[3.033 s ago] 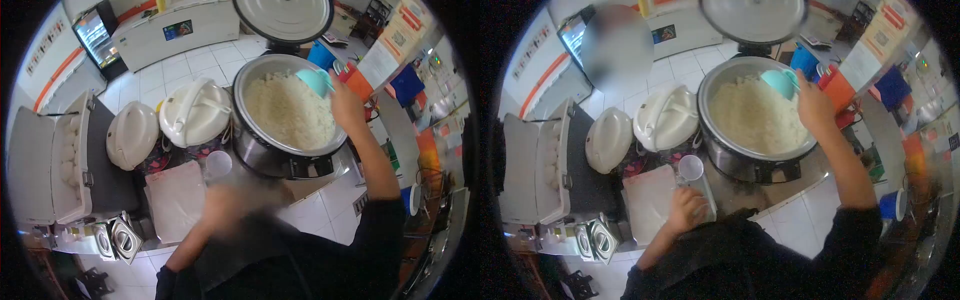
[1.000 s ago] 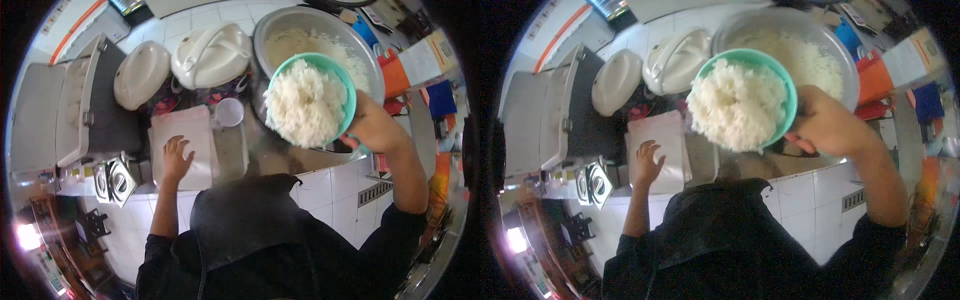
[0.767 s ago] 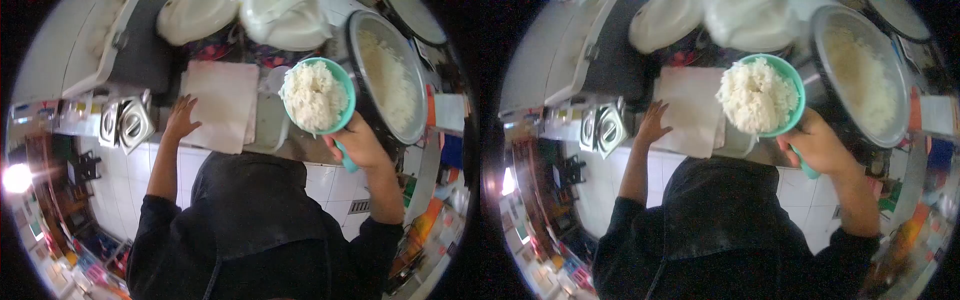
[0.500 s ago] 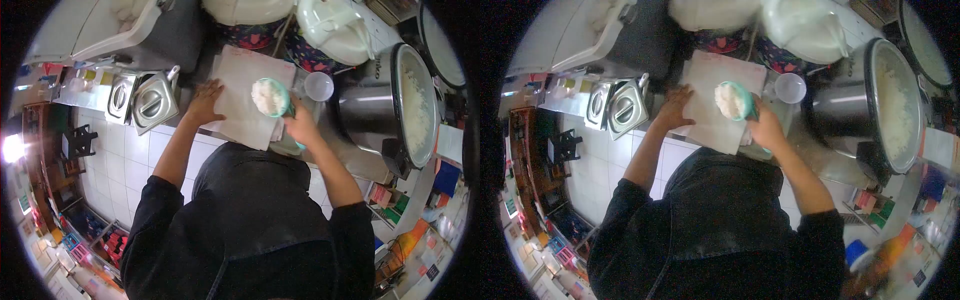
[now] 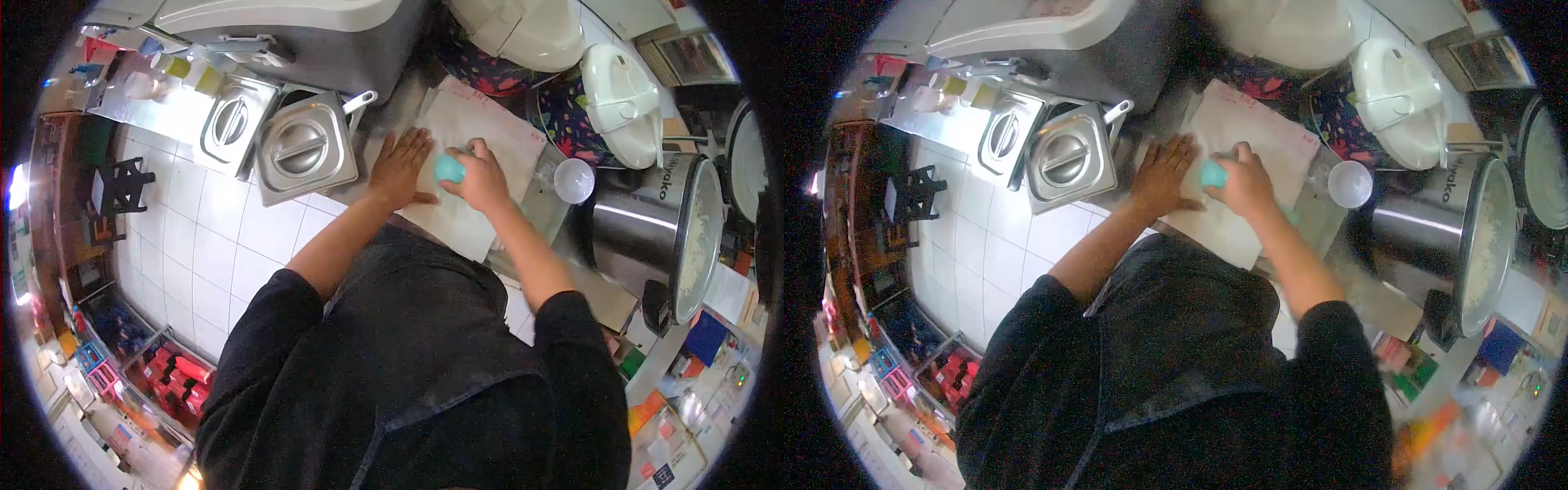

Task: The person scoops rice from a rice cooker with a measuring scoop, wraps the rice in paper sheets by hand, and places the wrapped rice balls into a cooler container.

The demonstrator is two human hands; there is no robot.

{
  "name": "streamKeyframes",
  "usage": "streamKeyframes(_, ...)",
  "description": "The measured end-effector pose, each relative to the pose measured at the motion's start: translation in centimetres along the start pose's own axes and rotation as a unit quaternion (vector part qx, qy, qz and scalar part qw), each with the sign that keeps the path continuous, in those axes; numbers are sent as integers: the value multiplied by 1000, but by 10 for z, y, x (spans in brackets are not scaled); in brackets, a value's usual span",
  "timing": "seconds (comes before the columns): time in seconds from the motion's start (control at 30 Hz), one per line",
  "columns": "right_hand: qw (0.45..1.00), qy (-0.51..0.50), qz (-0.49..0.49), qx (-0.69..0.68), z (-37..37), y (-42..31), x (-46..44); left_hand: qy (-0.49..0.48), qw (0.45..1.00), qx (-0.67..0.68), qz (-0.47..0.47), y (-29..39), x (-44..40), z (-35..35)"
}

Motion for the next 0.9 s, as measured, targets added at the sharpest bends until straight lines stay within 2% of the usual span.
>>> streamKeyframes(0.03, 997, -43, 58, -23, -5, 10, 6, -8, 1000, -5, 0, 2, 2, -4)
streamKeyframes(0.13, 990, -134, 52, -1, 1, 3, 8, -14, 1000, -12, 3, -3, -5, -2)
streamKeyframes(0.33, 990, 70, -109, 52, 0, 7, 9, 13, 999, 46, -7, -2, -1, -5)
streamKeyframes(0.57, 986, 113, -115, 52, 14, 1, 17, 13, 997, 73, -5, 1, -3, -1)
streamKeyframes(0.63, 974, 204, -93, 13, 48, -8, 38, 21, 995, 92, 12, 0, 6, 5)
streamKeyframes(0.73, 931, 353, -86, 34, 89, 17, 77, -67, 988, 130, -41, 13, 33, 23)
streamKeyframes(0.77, 907, 409, -100, 26, 101, 35, 94, -77, 984, 127, -96, 18, 39, 19)
streamKeyframes(0.83, 848, 506, -113, 107, 116, 74, 129, -97, 967, 116, -203, 29, 51, 9)
streamKeyframes(0.9, 857, 465, -144, 171, 113, 108, 148, -116, 957, 128, -231, 35, 55, 6)
Point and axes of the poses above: each hand's wrist, its own x-axis away from the middle knuckle, its own z-axis out of the back of the hand, y = z × x, the point moved 8 cm from there along -x, towards the middle knuckle, and after that the axes turned 10 degrees about z, right-handed, at the moved point
